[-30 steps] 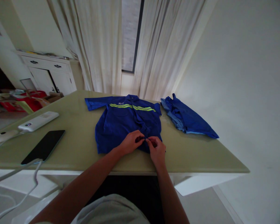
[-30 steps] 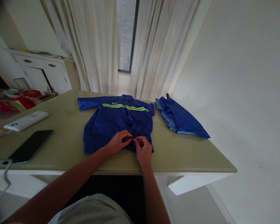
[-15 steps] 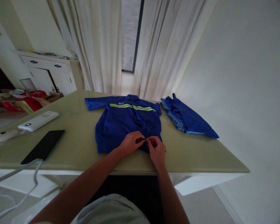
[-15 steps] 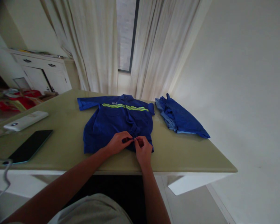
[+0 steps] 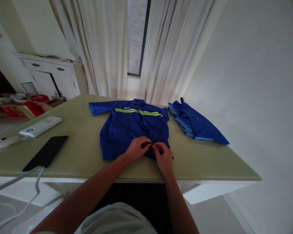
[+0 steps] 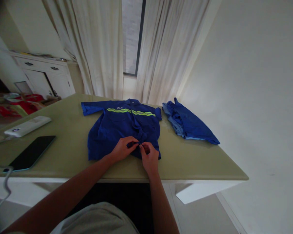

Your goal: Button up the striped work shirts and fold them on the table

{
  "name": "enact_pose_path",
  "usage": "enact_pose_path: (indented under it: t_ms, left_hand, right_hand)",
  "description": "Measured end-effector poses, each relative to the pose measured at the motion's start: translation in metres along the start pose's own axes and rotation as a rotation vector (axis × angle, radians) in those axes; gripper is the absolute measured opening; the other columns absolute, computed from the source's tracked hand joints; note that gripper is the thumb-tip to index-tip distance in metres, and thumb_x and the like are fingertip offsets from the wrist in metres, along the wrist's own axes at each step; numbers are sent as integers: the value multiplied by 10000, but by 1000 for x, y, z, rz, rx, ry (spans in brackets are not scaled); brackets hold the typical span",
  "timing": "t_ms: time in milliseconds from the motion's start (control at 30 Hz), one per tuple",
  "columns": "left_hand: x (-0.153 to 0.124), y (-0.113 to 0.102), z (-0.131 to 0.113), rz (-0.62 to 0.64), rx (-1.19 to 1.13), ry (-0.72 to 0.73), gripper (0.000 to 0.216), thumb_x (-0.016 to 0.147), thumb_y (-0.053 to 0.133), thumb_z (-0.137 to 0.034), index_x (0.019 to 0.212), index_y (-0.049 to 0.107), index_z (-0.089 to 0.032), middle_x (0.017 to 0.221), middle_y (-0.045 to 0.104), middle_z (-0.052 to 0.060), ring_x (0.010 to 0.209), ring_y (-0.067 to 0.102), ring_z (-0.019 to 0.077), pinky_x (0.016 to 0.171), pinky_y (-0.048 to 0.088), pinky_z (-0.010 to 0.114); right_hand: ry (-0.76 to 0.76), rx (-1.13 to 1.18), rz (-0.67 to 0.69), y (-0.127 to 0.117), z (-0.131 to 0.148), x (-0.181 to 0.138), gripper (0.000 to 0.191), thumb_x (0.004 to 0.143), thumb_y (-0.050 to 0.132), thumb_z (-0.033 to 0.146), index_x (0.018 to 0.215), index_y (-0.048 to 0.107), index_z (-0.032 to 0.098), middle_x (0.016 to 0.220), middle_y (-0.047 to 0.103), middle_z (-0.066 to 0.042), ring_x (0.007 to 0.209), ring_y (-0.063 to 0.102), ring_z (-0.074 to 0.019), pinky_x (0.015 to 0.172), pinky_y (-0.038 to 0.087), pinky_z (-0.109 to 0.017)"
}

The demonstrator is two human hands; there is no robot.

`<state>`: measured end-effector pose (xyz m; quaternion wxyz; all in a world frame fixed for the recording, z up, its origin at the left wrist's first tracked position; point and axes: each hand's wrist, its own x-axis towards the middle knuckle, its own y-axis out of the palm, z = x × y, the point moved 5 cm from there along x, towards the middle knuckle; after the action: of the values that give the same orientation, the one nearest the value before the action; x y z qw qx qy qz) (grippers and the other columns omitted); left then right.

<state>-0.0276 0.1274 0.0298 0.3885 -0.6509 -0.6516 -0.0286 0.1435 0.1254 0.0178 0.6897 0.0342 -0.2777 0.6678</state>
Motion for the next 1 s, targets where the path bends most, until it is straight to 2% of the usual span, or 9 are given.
enact_pose_path:
  t_ms: [167,367,500,733,867,1000]
  left_hand:
    - [0,1,-2,5,9,42,137,913,639,-196,1000,745,-201,968,768,51,893,704,185,817,538,303]
    - [0,1,0,-22,20,-16,136,902,639,-202,1007,723,-187,910,760,40,793,689,164,736,522,276]
    - [0,2,2,17,-10,-42,135,903,641,-219,998,732,-190,872,760,28,742,675,154,696,510,262]
    - [-2,5,0,59,-34,49,140,929,612,-210,961,748,-200,920,771,37,811,692,161,758,519,270]
    - [-2,4,-5,69,-96,35,167,953,608,-279,957,751,-193,943,768,50,839,690,164,763,531,269]
    - [2,0,-3,82,-235,-47,256,983,577,-349,948,756,-169,955,769,73,863,702,176,775,548,282]
  right_hand:
    - [-15,5,11,0,3,1,267,916,653,463,954,709,205,784,744,-41,668,690,-184,659,550,-291]
    - [-14,16,42,4,3,1,281,925,644,475,972,705,204,826,760,-52,684,706,-191,670,555,-298]
    - [-10,-4,32,4,1,1,255,934,633,456,962,704,213,817,758,-44,676,706,-191,668,553,-300]
    - [-29,-72,-39,1,1,-2,239,928,635,442,944,700,213,804,749,-49,682,696,-193,654,544,-299]
    - [-28,-69,-66,0,2,-2,231,917,640,433,927,701,211,788,744,-47,674,690,-191,661,546,-300]
    - [13,31,14,3,-1,1,254,916,642,447,965,706,207,826,756,-53,681,706,-195,661,558,-305]
